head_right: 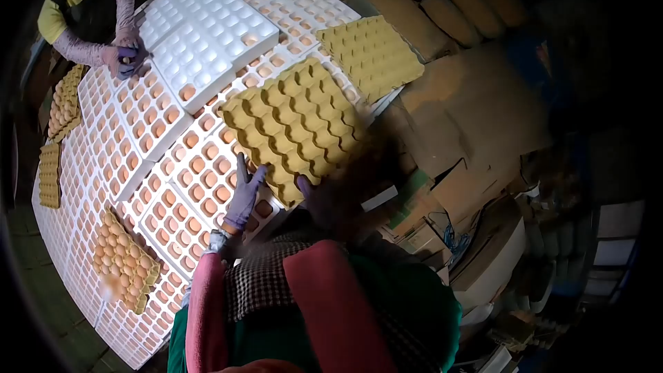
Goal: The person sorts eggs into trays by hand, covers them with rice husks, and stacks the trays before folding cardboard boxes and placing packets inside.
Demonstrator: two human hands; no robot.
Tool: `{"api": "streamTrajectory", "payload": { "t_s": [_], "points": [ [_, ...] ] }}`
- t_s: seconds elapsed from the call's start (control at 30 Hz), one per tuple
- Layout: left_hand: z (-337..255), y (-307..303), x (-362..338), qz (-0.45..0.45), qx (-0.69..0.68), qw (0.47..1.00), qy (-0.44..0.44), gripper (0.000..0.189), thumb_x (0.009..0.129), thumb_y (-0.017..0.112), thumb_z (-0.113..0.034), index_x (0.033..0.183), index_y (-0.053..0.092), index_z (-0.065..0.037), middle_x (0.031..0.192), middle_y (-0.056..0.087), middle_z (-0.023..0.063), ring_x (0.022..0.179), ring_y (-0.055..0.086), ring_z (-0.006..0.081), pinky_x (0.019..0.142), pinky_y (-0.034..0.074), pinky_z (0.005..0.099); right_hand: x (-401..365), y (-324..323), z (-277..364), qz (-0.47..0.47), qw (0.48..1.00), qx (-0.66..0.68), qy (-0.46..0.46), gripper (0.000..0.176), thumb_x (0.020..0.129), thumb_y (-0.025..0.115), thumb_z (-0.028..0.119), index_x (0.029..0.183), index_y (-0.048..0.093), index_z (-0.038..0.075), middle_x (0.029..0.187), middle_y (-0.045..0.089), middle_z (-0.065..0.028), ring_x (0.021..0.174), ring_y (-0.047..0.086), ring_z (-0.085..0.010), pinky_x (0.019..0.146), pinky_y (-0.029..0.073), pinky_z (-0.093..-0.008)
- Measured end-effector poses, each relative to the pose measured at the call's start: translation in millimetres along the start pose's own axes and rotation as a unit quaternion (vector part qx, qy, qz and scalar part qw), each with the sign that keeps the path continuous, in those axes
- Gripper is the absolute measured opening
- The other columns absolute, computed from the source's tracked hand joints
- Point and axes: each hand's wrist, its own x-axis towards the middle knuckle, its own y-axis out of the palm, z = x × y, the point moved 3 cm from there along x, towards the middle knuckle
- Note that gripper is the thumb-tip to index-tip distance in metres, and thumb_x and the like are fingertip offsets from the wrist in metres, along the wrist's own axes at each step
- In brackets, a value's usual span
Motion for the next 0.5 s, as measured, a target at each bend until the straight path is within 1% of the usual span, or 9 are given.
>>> {"api": "streamTrajectory", "payload": {
  "t_s": [0.07,0.1,0.13,0.2,0.27,0.3,0.37,0.43,0.5],
  "points": [
    [40.8,-23.6,8.8,-0.021,-0.010,1.000,-0.013,0.069,0.091,0.051,-0.018,0.142,0.011,0.004,0.146,0.022,0.0195,0.134,0.024,0.0277,0.108,0.023,0.0315,-16.2,17.9,29.8,0.077,0.859,0.426,0.275,0.045,0.085,0.059,0.020,0.125,0.043,0.007,0.116,0.054,-0.0147,0.096,0.056,-0.0305,0.082,0.046,-0.0410],
    [25.2,40.4,23.8,0.009,-0.099,0.995,0.012,0.067,0.089,0.050,-0.014,0.142,0.013,0.002,0.145,0.024,0.0183,0.132,0.027,0.0270,0.107,0.024,0.0309,-8.5,-70.7,38.9,0.145,0.986,0.078,0.019,0.039,0.087,0.058,0.021,0.122,0.047,0.006,0.106,0.057,-0.0086,0.084,0.058,-0.0218,0.071,0.047,-0.0346],
    [36.3,40.8,25.2,-0.002,-0.104,0.994,0.019,0.064,0.089,0.050,-0.013,0.142,0.016,0.001,0.142,0.028,0.0177,0.130,0.030,0.0268,0.106,0.026,0.0311,-7.5,-103.5,67.6,0.189,0.909,-0.280,-0.245,0.034,0.089,0.057,0.022,0.119,0.051,0.006,0.097,0.061,-0.0025,0.072,0.059,-0.0131,0.061,0.048,-0.0282],
    [44.5,39.4,34.7,-0.024,-0.106,0.994,0.028,0.062,0.088,0.049,-0.011,0.141,0.019,0.001,0.140,0.032,0.0170,0.127,0.033,0.0267,0.104,0.028,0.0314,14.5,-165.3,83.7,0.178,0.963,-0.101,0.173,0.022,0.088,0.053,0.021,0.105,0.059,0.007,0.096,0.060,-0.0132,0.085,0.059,-0.0246,0.075,0.047,-0.0367],
    [37.2,43.6,38.8,-0.052,-0.012,0.999,-0.006,0.055,0.088,0.050,-0.011,0.137,0.027,0.001,0.134,0.041,0.0165,0.121,0.041,0.0272,0.100,0.033,0.0327,45.3,-224.7,73.6,-0.032,0.999,0.009,0.002,0.044,0.091,0.055,0.025,0.128,0.043,0.005,0.122,0.051,-0.0075,0.111,0.050,-0.0162,0.092,0.042,-0.0306],
    [3.7,51.3,29.0,-0.094,-0.055,0.993,-0.040,0.049,0.088,0.051,-0.013,0.132,0.034,0.002,0.126,0.048,0.0178,0.114,0.047,0.0286,0.095,0.038,0.0339,84.4,-253.0,36.3,-0.033,0.905,-0.416,-0.088,0.060,0.089,0.056,0.039,0.134,0.037,0.005,0.134,0.040,-0.0094,0.121,0.041,-0.0173,0.100,0.034,-0.0309],
    [43.6,35.9,44.8,-0.106,0.082,0.989,-0.059,0.047,0.088,0.052,-0.014,0.129,0.037,0.002,0.122,0.050,0.0196,0.113,0.048,0.0282,0.094,0.039,0.0339,147.0,-276.0,0.6,-0.217,0.936,-0.014,0.275,0.082,0.081,0.059,0.056,0.137,0.033,0.002,0.139,0.035,-0.0110,0.125,0.037,-0.0188,0.102,0.030,-0.0314],
    [26.4,43.3,36.8,-0.182,0.029,0.982,-0.031,0.045,0.089,0.052,-0.015,0.128,0.038,0.003,0.118,0.052,0.0207,0.112,0.048,0.0281,0.093,0.039,0.0336,179.4,-262.9,-26.6,-0.276,0.907,0.181,0.261,0.096,0.074,0.061,0.065,0.134,0.036,-0.005,0.132,0.044,-0.0137,0.116,0.046,-0.0214,0.097,0.036,-0.0329],
    [5.4,30.8,18.6,-0.223,0.065,0.973,-0.019,0.046,0.089,0.052,-0.016,0.128,0.037,0.003,0.120,0.051,0.0203,0.112,0.049,0.0275,0.094,0.038,0.0338,206.6,-287.6,-78.2,-0.250,0.915,-0.074,0.308,0.082,0.077,0.059,0.060,0.127,0.047,-0.004,0.119,0.055,-0.0140,0.103,0.054,-0.0229,0.090,0.043,-0.0346]
  ]
}}
